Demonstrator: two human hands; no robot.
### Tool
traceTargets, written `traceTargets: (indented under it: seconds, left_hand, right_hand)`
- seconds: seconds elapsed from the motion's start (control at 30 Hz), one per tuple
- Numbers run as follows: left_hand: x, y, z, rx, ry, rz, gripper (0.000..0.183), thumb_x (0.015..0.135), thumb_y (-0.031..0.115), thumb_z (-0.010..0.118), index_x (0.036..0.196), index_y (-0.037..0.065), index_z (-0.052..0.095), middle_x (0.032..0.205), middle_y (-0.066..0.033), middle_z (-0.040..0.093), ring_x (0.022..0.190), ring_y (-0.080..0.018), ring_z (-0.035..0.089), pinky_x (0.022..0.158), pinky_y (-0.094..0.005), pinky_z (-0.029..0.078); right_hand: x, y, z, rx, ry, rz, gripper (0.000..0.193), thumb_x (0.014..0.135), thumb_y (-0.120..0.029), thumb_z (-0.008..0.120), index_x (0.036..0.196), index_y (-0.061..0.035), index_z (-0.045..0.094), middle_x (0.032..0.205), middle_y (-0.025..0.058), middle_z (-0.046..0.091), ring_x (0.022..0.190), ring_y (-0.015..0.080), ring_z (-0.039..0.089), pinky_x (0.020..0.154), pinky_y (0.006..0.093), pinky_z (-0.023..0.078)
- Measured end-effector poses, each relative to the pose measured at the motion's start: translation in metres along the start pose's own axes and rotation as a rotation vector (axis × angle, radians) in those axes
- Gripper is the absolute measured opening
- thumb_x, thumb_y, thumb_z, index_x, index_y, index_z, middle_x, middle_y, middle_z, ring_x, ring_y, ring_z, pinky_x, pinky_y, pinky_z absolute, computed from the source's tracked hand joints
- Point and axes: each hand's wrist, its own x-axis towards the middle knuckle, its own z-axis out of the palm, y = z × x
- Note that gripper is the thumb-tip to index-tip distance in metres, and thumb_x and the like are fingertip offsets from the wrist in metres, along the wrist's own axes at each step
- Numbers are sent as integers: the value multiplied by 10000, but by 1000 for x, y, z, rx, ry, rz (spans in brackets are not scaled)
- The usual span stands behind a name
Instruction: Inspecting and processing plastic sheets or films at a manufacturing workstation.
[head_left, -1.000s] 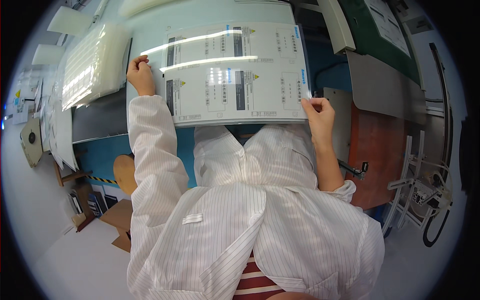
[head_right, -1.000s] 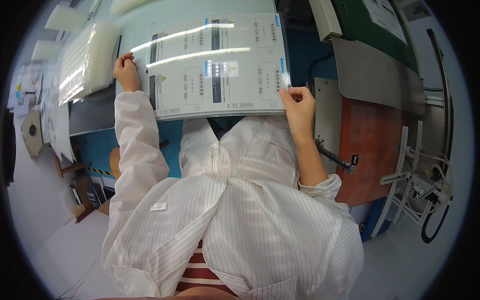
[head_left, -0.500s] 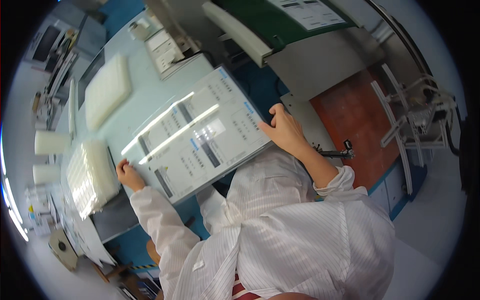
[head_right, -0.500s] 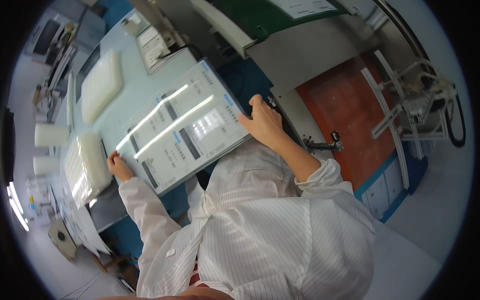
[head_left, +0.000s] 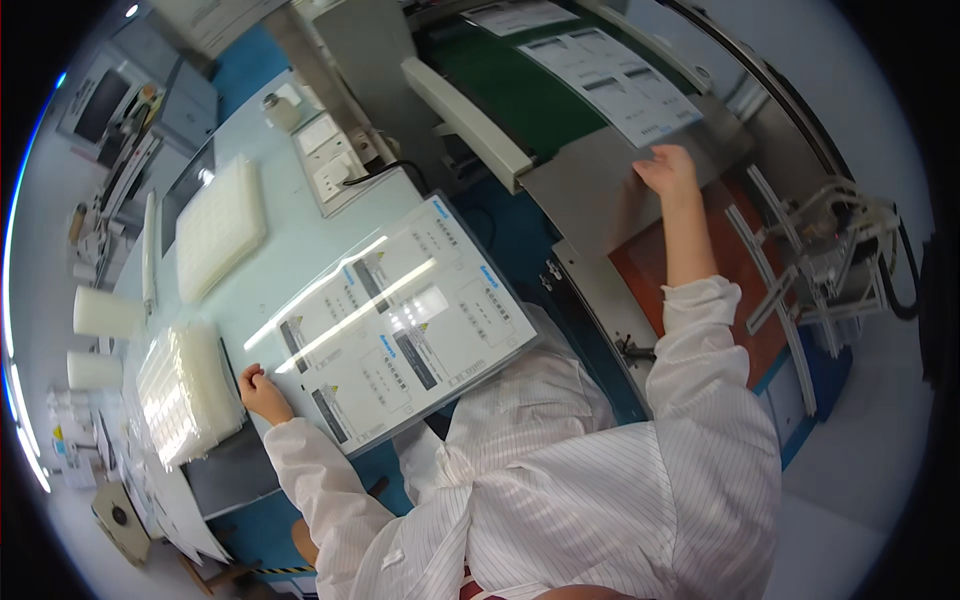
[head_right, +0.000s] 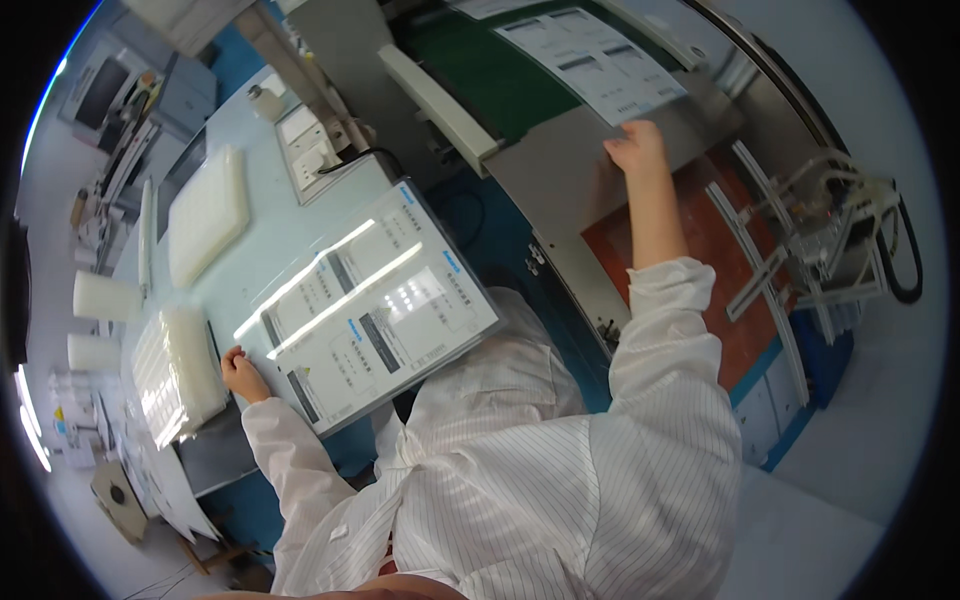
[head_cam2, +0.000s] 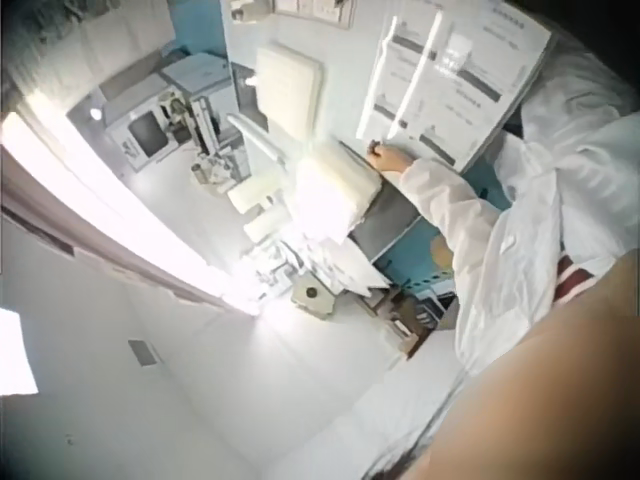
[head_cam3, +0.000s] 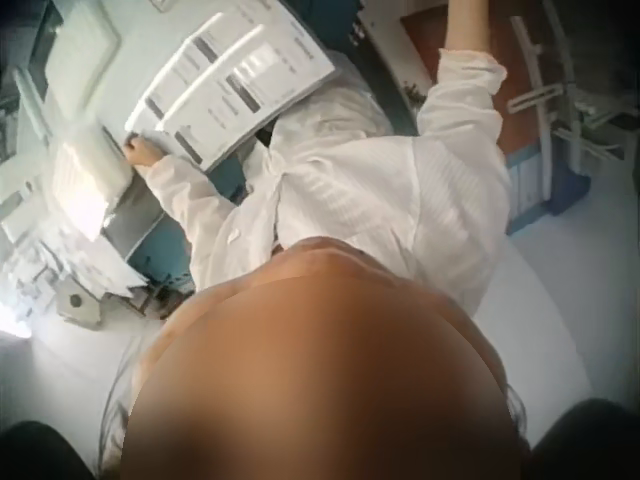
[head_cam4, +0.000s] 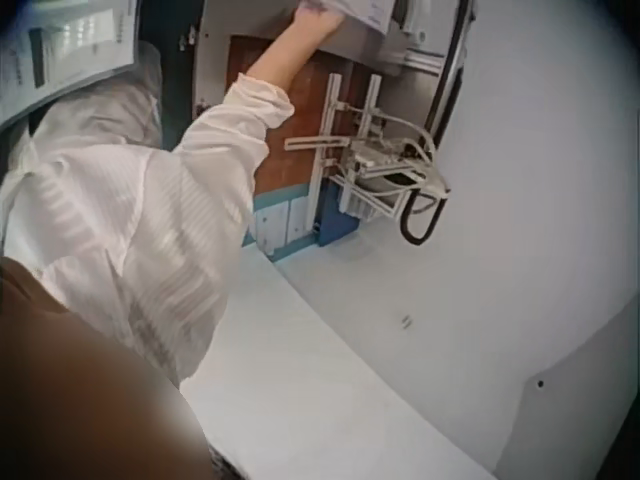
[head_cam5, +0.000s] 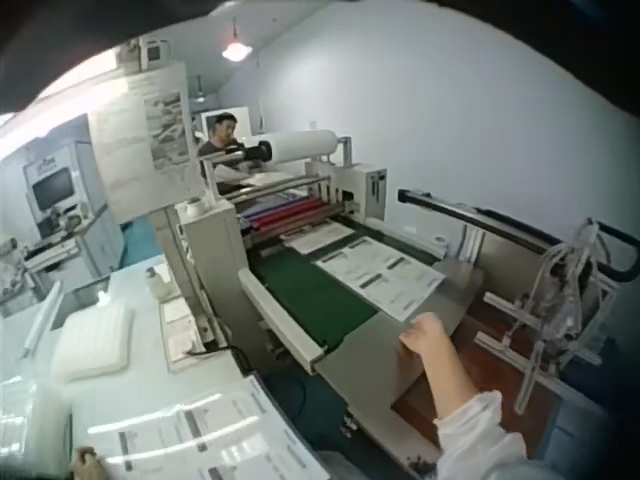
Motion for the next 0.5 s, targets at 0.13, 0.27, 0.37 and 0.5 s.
traceTargets:
  seconds: [0.13, 0.27, 0.37, 0.5]
  left_hand:
    - [0, 8, 3, 148, 25, 102, 186, 783, 19, 474, 831, -5, 652, 755, -101, 634, 693, -187, 575, 661, -297, 461]
    - [-2, 20, 18, 124, 52, 104, 174, 783, 23, 487, 805, 6, 659, 757, -137, 654, 703, -233, 617, 674, -321, 477]
    - [-7, 18, 3, 169, 112, 63, 174, 781, 10, 482, 795, 10, 656, 738, -123, 657, 681, -229, 628, 656, -326, 490]
    - [-5, 17, 13, 120, 116, 14, 166, 789, 15, 490, 800, 18, 656, 752, -122, 660, 691, -242, 631, 663, -328, 491]
  right_hand:
    - [57, -29, -21, 74, 58, 107, 568, 888, -131, 450, 1359, 69, 205, 1464, 251, 183, 1349, 397, 201, 1100, 522, 211]
    - [100, -66, -52, 19, 65, 170, 483, 855, -151, 506, 1276, 18, 341, 1325, 246, 349, 1194, 391, 354, 975, 518, 363]
    - [99, -44, -31, -58, 82, 170, 412, 846, -164, 518, 1233, -52, 435, 1295, 153, 419, 1178, 363, 390, 934, 518, 394]
    - [121, -76, -48, -58, 78, 313, 352, 856, -189, 500, 1201, -122, 484, 1271, 114, 465, 1163, 310, 426, 904, 461, 416]
